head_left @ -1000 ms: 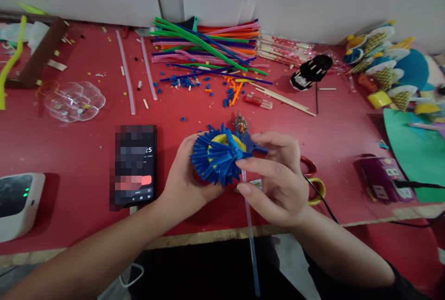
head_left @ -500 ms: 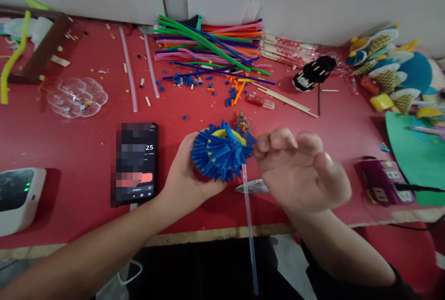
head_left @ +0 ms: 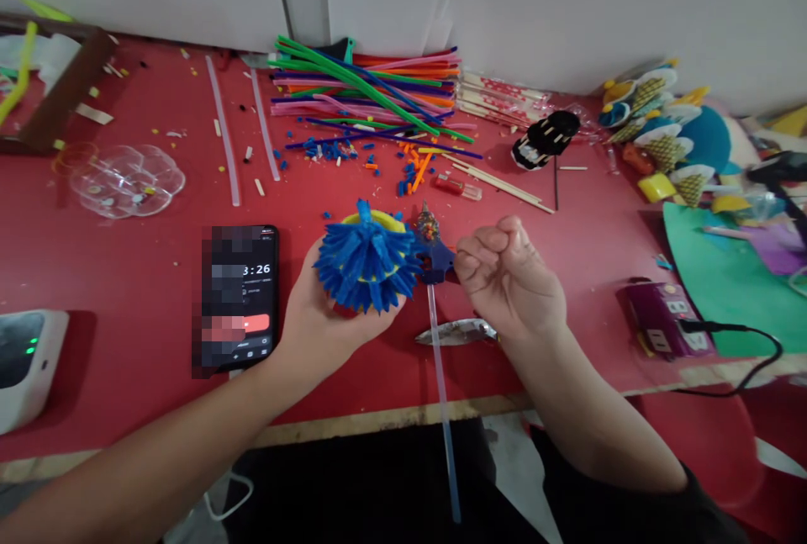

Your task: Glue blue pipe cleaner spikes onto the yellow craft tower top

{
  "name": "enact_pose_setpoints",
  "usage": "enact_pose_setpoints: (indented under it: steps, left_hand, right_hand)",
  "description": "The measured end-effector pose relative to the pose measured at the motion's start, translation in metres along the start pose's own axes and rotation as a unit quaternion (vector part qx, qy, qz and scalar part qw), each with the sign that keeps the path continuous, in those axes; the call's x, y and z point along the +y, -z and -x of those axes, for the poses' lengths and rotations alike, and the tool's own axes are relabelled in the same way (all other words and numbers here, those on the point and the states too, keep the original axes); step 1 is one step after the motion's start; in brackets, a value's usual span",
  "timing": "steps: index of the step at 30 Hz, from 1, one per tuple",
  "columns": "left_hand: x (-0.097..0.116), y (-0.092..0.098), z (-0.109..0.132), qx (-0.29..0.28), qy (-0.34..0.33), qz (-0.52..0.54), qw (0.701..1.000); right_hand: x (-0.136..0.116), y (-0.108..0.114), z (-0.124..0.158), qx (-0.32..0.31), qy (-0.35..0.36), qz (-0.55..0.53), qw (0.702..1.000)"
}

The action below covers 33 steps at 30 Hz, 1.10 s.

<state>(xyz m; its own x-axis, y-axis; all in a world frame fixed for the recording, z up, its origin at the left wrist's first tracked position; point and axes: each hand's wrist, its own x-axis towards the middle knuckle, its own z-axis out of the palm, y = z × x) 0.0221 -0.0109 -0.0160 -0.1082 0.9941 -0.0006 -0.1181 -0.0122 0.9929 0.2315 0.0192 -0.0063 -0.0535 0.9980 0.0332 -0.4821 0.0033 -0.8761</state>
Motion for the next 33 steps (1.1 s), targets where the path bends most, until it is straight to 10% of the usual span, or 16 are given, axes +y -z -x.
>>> enact_pose_setpoints:
  steps: [17,33]
  left_hand:
    - [-0.004,0.007,-0.022,0.108,0.047,0.177,0.977]
    - [-0.008,0.012,-0.014,0.072,0.089,0.144,0.983]
  right_hand:
    - [0.001,0.002,-0.016,0.104,0.089,-0.032,0.99]
    - [0.008,0.003,-0.014,0.088,0.03,-0.072,0.993]
